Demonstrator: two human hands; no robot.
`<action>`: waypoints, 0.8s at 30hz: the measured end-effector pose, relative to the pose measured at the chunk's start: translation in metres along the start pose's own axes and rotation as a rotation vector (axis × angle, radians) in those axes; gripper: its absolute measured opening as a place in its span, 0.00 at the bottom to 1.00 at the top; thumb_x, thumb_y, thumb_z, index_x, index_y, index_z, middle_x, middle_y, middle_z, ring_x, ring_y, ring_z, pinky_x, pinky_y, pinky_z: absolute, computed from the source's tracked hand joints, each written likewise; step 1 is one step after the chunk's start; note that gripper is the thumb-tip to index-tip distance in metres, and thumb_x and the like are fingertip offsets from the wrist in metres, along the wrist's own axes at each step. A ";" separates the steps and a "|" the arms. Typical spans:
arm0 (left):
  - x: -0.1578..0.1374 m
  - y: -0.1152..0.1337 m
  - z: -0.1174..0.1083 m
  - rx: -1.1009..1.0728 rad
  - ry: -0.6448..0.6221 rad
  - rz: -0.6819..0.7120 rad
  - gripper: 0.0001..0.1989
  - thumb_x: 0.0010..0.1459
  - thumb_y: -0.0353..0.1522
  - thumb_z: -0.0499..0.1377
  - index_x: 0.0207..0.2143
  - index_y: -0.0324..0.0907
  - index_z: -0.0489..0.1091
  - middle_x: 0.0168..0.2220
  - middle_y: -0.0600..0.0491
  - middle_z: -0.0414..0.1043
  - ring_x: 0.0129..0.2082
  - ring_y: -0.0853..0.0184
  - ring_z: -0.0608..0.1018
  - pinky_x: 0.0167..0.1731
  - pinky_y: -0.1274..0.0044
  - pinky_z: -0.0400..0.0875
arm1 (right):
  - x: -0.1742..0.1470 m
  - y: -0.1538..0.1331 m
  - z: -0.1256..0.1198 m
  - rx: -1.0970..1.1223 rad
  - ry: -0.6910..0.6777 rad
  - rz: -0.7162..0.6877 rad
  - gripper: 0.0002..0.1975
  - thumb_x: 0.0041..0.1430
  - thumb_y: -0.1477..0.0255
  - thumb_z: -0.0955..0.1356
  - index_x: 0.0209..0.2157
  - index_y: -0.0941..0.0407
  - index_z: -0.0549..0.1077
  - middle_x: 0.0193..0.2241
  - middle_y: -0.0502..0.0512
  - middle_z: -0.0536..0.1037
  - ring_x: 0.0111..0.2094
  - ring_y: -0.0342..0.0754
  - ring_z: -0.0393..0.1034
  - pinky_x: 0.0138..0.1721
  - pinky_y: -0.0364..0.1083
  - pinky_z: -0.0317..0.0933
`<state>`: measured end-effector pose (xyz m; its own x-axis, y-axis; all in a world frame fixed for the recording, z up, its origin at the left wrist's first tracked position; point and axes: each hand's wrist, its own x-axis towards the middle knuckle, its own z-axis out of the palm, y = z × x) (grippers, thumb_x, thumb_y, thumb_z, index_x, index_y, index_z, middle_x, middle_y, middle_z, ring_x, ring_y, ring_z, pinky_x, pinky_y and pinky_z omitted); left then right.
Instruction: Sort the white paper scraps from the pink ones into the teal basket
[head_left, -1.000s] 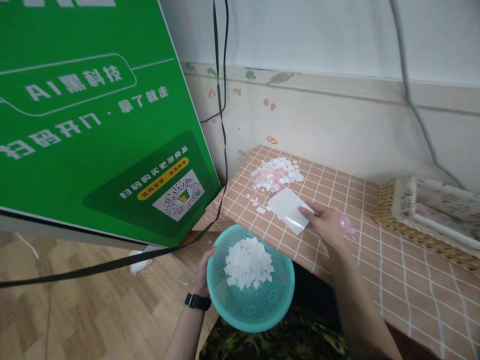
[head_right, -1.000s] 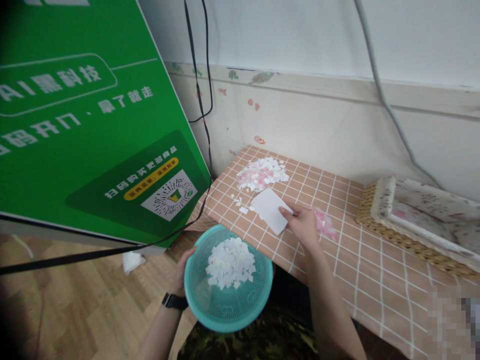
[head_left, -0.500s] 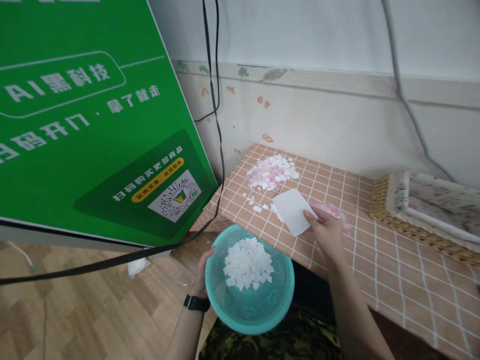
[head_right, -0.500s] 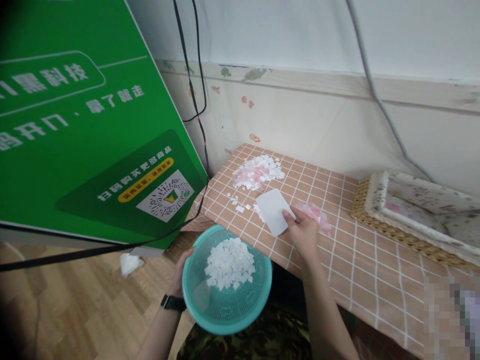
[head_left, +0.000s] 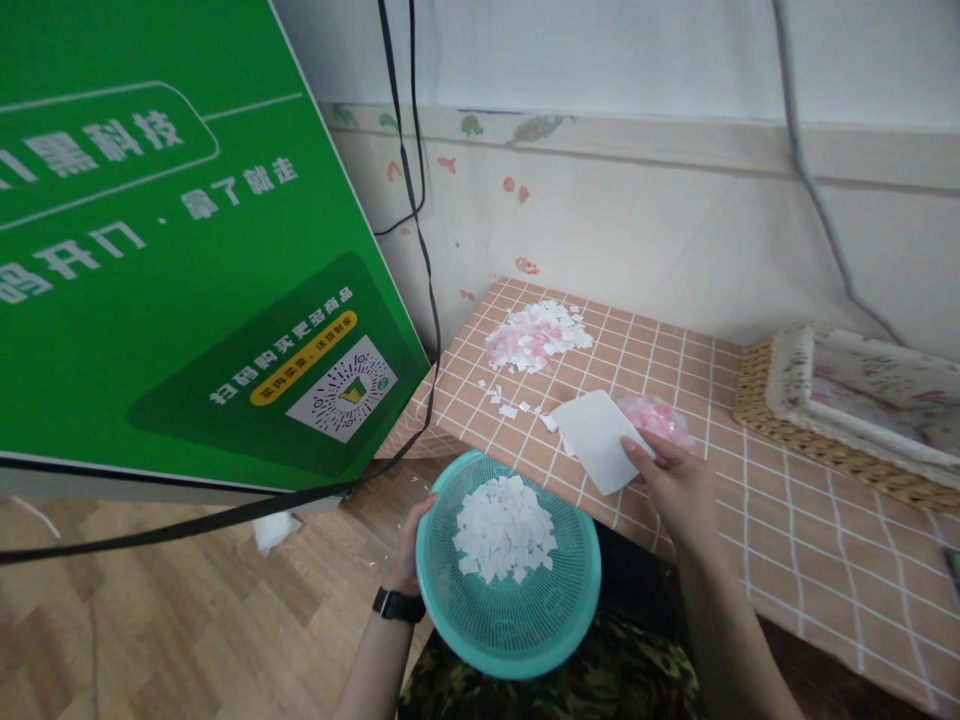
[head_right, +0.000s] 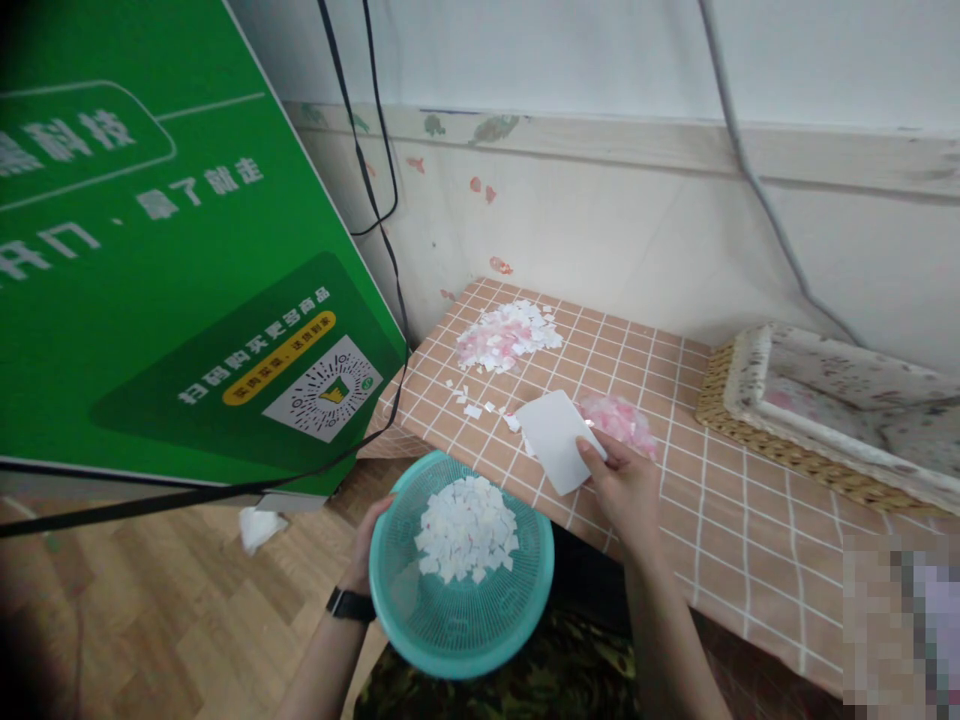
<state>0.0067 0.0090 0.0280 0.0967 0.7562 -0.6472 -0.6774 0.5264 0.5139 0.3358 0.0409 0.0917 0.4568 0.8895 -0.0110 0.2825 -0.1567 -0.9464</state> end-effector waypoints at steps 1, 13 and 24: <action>0.001 -0.002 -0.001 0.000 0.003 -0.006 0.09 0.47 0.35 0.60 0.26 0.37 0.76 0.22 0.53 0.76 0.23 0.67 0.75 0.29 0.76 0.69 | -0.002 -0.001 -0.004 -0.008 0.009 -0.002 0.24 0.48 0.60 0.70 0.45 0.59 0.75 0.34 0.59 0.79 0.29 0.53 0.73 0.27 0.50 0.70; 0.006 -0.014 0.000 -0.012 -0.010 -0.034 0.09 0.49 0.35 0.60 0.28 0.38 0.74 0.23 0.53 0.76 0.23 0.68 0.75 0.29 0.75 0.69 | -0.018 0.006 -0.028 -0.075 0.013 0.037 0.22 0.49 0.60 0.70 0.44 0.57 0.75 0.37 0.59 0.79 0.33 0.55 0.73 0.32 0.52 0.69; -0.001 -0.005 0.023 0.036 0.024 0.002 0.10 0.47 0.37 0.61 0.27 0.38 0.75 0.25 0.51 0.77 0.27 0.62 0.76 0.31 0.72 0.69 | -0.009 0.004 -0.016 -0.015 -0.078 -0.012 0.20 0.50 0.61 0.69 0.44 0.55 0.75 0.39 0.57 0.78 0.34 0.54 0.74 0.33 0.51 0.69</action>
<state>0.0267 0.0144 0.0392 0.0776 0.7478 -0.6594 -0.6506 0.5391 0.5349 0.3460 0.0252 0.0935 0.3863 0.9220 -0.0254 0.3007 -0.1519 -0.9415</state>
